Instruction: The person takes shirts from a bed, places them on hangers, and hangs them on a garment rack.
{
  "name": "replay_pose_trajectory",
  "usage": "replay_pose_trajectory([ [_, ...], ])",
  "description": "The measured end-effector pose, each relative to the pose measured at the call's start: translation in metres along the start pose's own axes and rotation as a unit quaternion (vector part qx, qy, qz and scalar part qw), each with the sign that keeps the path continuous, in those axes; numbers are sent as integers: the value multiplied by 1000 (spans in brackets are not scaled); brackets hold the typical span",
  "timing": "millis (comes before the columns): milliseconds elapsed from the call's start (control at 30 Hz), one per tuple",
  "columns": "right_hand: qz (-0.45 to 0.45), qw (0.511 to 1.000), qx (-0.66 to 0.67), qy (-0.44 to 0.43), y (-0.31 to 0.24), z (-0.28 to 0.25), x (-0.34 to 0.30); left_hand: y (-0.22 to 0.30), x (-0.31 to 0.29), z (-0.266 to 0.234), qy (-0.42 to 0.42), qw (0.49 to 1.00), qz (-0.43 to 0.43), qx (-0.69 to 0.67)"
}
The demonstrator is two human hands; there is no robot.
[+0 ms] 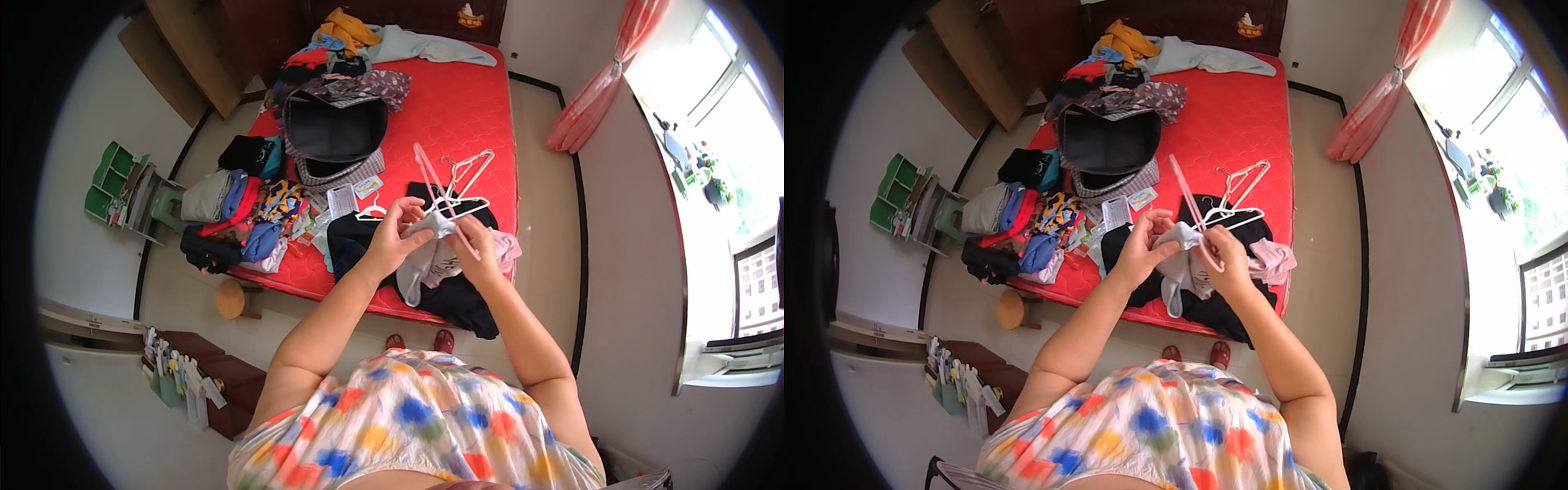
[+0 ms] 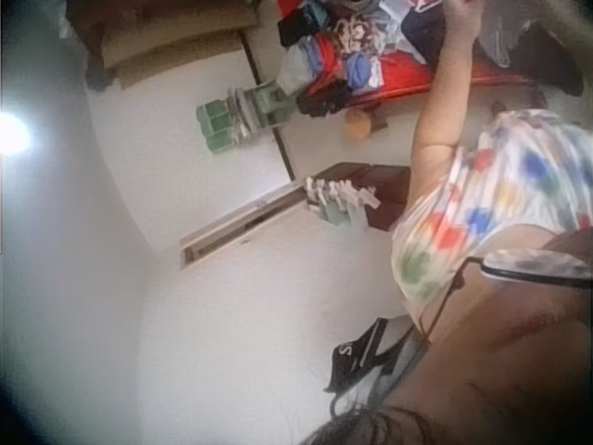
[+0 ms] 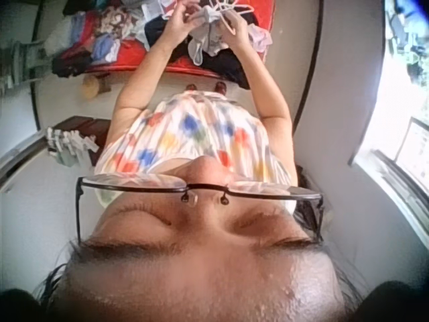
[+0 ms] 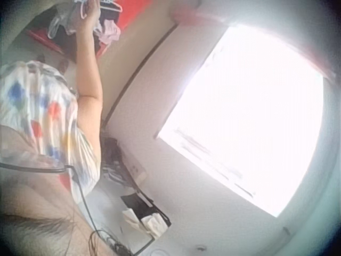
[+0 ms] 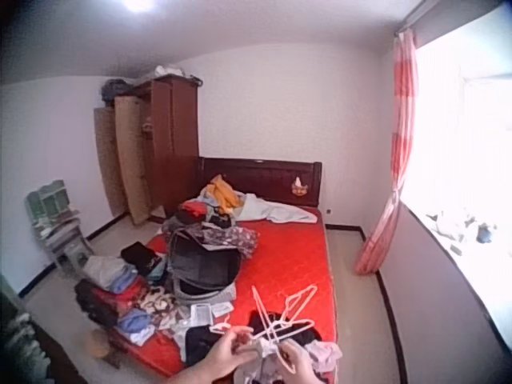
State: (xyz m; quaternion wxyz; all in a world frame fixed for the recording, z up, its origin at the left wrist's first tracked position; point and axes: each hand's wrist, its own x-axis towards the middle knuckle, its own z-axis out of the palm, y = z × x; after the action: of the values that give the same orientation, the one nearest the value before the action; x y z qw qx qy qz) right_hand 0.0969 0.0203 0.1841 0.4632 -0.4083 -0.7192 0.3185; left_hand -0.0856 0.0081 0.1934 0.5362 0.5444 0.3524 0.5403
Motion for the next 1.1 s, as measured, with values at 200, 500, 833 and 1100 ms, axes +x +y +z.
replay_pose_trajectory([
  [200, 124, 983, 131, 39, -61, 5, 30, -25, -42, -32, -40, 973, -50, 224],
  [500, 114, 969, 213, 49, -122, 25, 49, 32, -62, -46, 56, 974, 86, 202],
  [833, 111, 987, 107, 33, -120, 64, 36, 82, -45, -107, 69, 980, 141, 119],
  [1100, 23, 994, 58, -87, -132, 91, 20, 86, -52, -99, -15, 985, 114, 125],
])
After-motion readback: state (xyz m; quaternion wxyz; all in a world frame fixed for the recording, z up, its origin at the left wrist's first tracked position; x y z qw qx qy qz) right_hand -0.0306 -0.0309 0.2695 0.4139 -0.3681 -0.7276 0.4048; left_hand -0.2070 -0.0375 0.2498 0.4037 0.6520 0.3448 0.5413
